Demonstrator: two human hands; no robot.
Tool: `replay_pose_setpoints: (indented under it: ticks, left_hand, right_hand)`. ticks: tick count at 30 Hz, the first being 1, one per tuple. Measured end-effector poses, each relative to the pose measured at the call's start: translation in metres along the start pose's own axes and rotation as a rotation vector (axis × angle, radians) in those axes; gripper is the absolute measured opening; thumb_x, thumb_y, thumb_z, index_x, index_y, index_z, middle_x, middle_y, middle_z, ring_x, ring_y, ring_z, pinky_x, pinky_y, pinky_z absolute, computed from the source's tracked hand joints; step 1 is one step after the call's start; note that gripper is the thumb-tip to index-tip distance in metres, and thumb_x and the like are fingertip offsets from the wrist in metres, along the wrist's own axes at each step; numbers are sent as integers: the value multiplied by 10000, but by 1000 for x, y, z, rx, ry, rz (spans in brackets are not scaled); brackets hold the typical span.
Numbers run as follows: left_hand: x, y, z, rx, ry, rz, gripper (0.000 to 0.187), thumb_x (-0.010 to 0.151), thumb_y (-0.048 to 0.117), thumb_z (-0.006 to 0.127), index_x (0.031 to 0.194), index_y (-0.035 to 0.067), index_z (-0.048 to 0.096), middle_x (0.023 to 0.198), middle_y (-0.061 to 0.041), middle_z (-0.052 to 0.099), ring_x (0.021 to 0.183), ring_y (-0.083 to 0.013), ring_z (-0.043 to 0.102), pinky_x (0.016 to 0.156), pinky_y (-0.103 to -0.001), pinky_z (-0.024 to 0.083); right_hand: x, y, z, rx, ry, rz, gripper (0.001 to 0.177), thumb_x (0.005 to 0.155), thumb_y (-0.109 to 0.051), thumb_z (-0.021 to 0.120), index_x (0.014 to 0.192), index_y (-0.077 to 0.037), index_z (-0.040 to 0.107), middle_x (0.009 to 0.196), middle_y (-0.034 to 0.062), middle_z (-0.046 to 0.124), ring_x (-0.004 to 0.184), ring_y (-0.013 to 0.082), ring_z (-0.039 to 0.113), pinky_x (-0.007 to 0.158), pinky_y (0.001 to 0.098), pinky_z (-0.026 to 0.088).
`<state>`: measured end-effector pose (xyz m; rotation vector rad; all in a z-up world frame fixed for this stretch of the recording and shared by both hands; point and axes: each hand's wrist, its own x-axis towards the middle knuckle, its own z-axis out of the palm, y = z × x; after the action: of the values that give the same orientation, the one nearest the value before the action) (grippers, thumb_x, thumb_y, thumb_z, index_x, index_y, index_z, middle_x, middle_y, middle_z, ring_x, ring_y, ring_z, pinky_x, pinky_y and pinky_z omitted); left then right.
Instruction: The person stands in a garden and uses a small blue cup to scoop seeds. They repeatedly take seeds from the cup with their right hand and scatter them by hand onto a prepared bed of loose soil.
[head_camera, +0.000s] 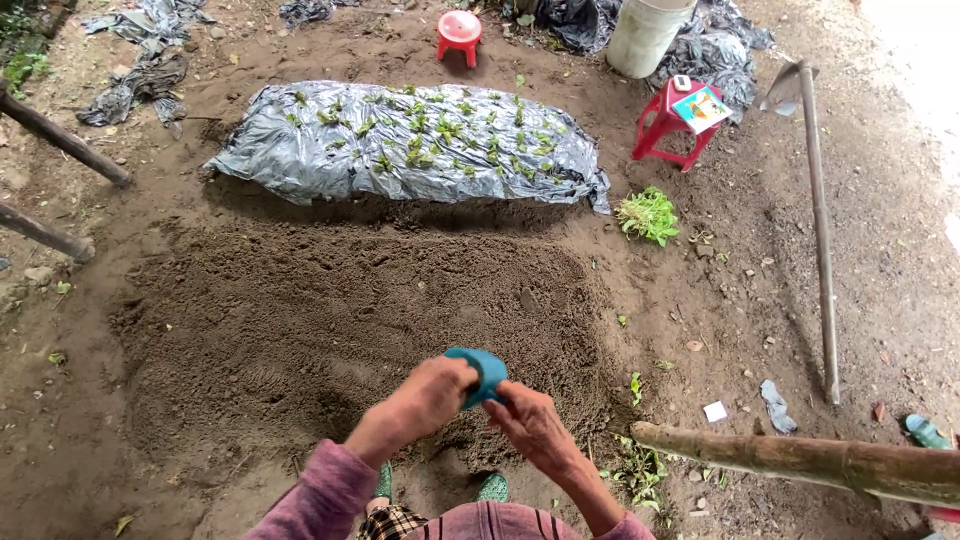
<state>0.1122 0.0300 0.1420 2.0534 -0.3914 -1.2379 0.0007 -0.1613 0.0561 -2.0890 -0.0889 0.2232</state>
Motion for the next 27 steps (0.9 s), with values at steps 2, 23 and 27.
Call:
replay_pose_setpoints:
  ticks: [2, 23, 27]
  left_hand:
    - [5, -16, -18, 256, 210, 505, 131, 914, -3, 708, 858, 116, 717, 841, -20, 689, 642, -121, 591, 553, -259, 506]
    - [-135, -133, -268, -545, 771, 671, 147, 1028, -24, 604, 1084, 57, 713, 1088, -118, 749, 966, -215, 738, 867, -277, 640]
    - [-100, -120, -282, -283, 831, -396, 519, 1067, 384, 527, 1507, 117, 461, 1490, -151, 534, 1413, -352, 455, 1217, -504, 363]
  right_hand:
    - [3, 0, -2, 16, 59, 64, 117, 1050, -172, 562, 983, -129, 648, 897, 50, 754, 742, 122, 765, 626, 231, 663]
    - [36, -43, 29, 326, 192, 367, 341, 959, -334, 633, 1220, -146, 745, 848, 81, 855, 805, 156, 840, 837, 353, 689]
    - [40, -52, 42, 279, 180, 323, 299, 964, -323, 640, 1170, -142, 760, 827, 56, 853, 796, 134, 839, 745, 278, 633]
